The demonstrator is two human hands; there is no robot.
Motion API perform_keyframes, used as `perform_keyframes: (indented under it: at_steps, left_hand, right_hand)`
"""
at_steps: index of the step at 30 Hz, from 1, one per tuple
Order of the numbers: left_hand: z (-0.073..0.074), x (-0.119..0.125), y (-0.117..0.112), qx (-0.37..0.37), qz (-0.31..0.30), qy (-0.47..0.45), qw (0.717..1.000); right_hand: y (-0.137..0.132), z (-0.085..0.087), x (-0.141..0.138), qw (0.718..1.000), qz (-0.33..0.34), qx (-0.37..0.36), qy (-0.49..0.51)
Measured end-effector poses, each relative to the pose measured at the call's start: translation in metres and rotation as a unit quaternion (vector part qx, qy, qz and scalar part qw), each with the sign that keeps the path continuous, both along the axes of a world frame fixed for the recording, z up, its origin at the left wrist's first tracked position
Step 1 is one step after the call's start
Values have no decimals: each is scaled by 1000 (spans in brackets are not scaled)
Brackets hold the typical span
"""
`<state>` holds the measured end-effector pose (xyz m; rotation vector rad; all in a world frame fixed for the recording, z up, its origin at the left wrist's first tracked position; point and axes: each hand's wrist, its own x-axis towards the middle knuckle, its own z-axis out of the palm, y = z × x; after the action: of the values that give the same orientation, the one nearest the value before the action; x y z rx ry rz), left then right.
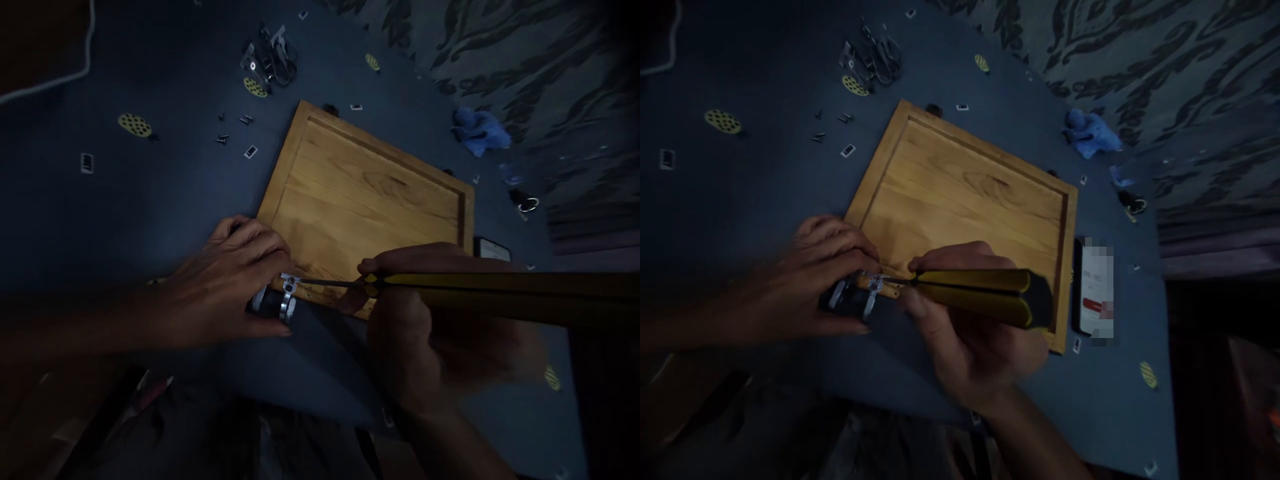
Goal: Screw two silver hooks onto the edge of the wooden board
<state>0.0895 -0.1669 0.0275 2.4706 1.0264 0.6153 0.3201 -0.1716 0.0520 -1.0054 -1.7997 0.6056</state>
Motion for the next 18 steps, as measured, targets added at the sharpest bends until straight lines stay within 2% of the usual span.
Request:
perform_keyframes:
  at_steps: [3,8,11,14,18]
  left_hand:
    - [0,-1,0,-9,-5,-3,1000]
    - [1,-1,1,-21,-8,-4,1000]
    - [1,-1,1,-15,-6,-4,1000]
    - [0,-1,2,-16,-17,2,1000]
    - [-3,1,1,-5,3,-8,1000]
  right_hand:
    - [0,1,-8,997,-25,50,50]
    - [-3,1,-10,998,-24,0,64]
    - [-1,1,-9,997,-11,0,71]
    - [2,5,-9,998,14,9,52]
    - [4,14,-8,1000,20,-21,-7]
